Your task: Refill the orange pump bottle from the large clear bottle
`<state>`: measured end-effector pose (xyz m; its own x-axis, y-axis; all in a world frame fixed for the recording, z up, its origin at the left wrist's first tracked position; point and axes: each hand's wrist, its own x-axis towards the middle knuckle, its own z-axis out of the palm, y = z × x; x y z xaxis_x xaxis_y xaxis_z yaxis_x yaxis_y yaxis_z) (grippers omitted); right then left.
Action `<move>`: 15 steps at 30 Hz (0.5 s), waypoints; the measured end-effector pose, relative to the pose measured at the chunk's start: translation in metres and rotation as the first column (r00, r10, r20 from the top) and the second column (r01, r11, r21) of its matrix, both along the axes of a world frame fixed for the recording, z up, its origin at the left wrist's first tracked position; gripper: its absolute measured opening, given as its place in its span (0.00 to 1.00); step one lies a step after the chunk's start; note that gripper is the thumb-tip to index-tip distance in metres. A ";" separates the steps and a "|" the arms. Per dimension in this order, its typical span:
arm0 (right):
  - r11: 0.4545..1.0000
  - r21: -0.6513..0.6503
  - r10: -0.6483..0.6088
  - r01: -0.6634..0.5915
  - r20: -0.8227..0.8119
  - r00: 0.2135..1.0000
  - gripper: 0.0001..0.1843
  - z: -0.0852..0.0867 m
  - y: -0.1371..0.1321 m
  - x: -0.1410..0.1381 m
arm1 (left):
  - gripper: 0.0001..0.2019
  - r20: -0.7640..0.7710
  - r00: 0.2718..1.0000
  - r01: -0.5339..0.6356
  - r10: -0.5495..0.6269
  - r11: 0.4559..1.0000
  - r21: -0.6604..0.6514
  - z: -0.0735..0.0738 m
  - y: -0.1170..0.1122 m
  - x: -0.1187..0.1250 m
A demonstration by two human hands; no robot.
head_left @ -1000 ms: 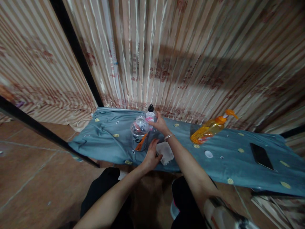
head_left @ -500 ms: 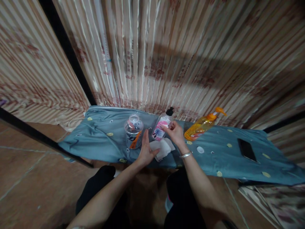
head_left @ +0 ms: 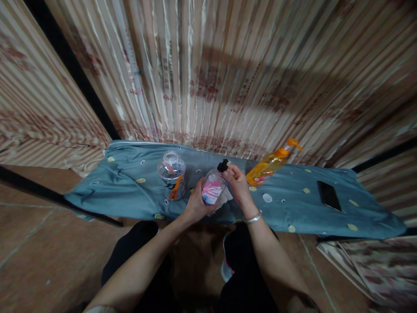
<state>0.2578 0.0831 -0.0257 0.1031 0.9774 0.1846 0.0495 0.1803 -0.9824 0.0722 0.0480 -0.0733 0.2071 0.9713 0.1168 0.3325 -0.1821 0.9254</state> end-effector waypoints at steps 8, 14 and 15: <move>0.992 -0.090 0.059 -0.083 -0.243 0.968 0.31 0.014 -0.004 0.001 | 0.51 -0.050 0.995 0.079 -0.084 0.992 -0.096 0.018 -0.017 -0.003; 0.958 -0.129 0.198 -0.257 -0.352 0.915 0.33 0.018 -0.005 -0.003 | 0.50 -0.005 0.994 0.110 -0.112 0.985 -0.132 0.022 -0.022 -0.009; 0.960 -0.124 0.194 -0.251 -0.354 0.915 0.32 0.017 -0.004 -0.002 | 0.50 -0.012 0.995 0.101 -0.103 0.985 -0.137 0.023 -0.022 -0.009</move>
<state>0.2553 0.0789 -0.0087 -0.0927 0.9956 0.0137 -0.3106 -0.0158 -0.9504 0.0629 0.0259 -0.0507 0.3067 0.9516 -0.0200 0.3360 -0.0886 0.9377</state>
